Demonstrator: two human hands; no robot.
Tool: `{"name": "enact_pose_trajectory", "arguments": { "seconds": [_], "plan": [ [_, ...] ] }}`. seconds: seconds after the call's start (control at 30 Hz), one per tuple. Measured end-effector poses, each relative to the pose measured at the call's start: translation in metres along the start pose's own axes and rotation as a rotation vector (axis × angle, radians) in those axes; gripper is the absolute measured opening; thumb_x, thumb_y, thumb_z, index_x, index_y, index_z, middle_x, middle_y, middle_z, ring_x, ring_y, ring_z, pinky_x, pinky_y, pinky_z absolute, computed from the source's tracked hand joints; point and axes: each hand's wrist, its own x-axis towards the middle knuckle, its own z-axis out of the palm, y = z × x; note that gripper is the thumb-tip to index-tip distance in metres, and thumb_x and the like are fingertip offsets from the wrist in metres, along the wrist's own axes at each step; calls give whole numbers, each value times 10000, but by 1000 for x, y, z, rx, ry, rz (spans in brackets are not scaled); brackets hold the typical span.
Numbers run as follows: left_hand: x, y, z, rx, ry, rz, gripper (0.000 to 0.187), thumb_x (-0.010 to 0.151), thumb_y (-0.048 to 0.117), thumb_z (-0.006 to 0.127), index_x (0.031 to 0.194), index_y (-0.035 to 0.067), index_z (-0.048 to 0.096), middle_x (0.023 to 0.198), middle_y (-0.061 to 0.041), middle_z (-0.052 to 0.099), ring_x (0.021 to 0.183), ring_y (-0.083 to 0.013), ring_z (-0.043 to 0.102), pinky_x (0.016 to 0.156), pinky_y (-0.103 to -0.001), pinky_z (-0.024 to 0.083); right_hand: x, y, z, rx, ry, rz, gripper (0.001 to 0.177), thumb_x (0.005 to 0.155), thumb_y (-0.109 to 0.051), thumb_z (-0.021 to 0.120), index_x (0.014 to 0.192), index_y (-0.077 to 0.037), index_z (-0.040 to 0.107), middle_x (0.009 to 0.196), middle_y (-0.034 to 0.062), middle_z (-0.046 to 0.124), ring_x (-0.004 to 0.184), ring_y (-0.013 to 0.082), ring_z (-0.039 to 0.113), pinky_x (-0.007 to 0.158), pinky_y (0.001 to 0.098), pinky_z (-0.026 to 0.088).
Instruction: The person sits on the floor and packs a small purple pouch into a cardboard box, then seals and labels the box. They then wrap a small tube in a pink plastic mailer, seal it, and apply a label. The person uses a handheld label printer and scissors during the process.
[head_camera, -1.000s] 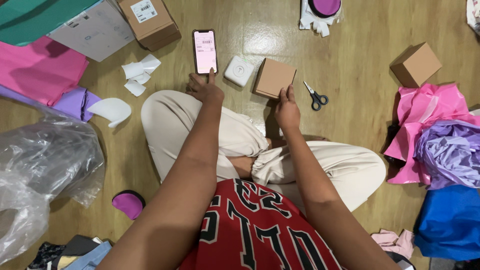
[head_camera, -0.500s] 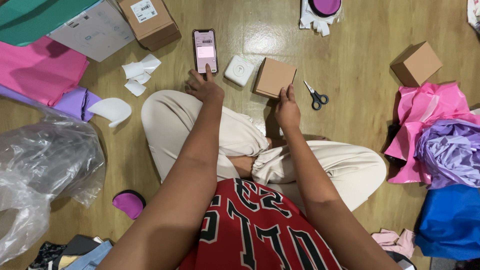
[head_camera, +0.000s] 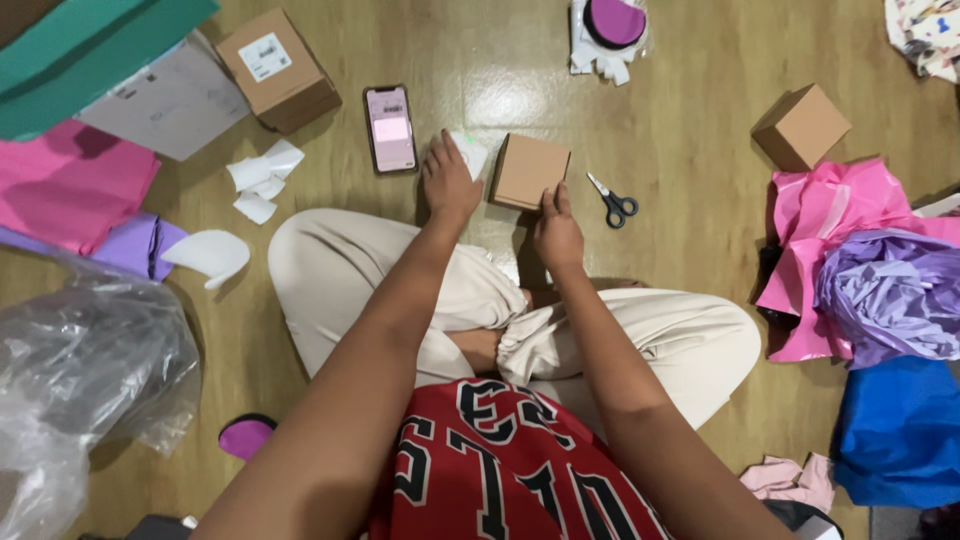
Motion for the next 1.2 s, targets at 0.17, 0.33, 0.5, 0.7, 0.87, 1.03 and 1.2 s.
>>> {"name": "enact_pose_trajectory", "arguments": {
  "seconds": [0.17, 0.33, 0.5, 0.7, 0.87, 1.03, 1.2],
  "plan": [
    [3, 17, -2, 52, -30, -133, 1214, 730, 434, 876, 1561, -52, 137, 1549, -209, 342, 1409, -360, 400, 1088, -477, 423, -2, 5, -6, -1, -3, -21, 565, 894, -92, 574, 1458, -119, 563, 1618, 171, 376, 1118, 391, 667, 835, 463, 579],
    [2, 20, -20, -8, -34, -156, 1026, 719, 330, 903, 1481, -5, 305, 1435, -161, 426, 1316, -370, 476, 1032, -448, 502, 0, 2, -11, 6, -49, 8, 575, 886, -88, 566, 1459, -133, 559, 1623, 155, 370, 1117, 385, 663, 856, 467, 568],
    [-10, 23, -47, -216, 182, -63, 1017, 645, 237, 932, 1433, -17, 341, 1365, -194, 429, 1240, -419, 488, 951, -466, 531, 2, 0, -13, -1, 78, -91, 518, 880, -87, 604, 1396, -95, 642, 1560, 189, 436, 1174, 410, 642, 893, 460, 561],
    [-32, 40, -65, -463, 370, 137, 992, 662, 215, 934, 1422, -13, 339, 1411, -236, 403, 1281, -466, 458, 1051, -511, 458, 59, 6, -24, 310, 216, -56, 229, 916, -100, 688, 1114, -47, 791, 1049, 157, 763, 940, 333, 738, 893, 394, 581],
    [-48, 43, -66, -504, 345, 234, 1054, 630, 243, 965, 1432, -5, 328, 1417, -265, 382, 1297, -485, 439, 1061, -528, 437, 116, -5, -32, 838, -29, 125, 175, 972, -149, 704, 1095, -70, 800, 931, 25, 772, 785, 83, 646, 688, 264, 512],
    [-53, 47, -61, -499, 306, 273, 1053, 641, 235, 960, 1450, -1, 328, 1429, -257, 383, 1295, -477, 448, 1065, -522, 448, 135, -12, -46, 923, -181, 51, 150, 967, -122, 710, 1065, -44, 793, 931, -15, 787, 786, 30, 654, 696, 225, 533],
    [-55, 44, -63, -483, 298, 269, 1053, 649, 251, 961, 1448, -4, 324, 1424, -257, 380, 1291, -478, 451, 1043, -520, 464, 135, -16, -49, 722, -311, 196, 165, 987, -151, 712, 1073, -45, 806, 817, -10, 706, 668, 68, 539, 581, 263, 444]
  ]
}}
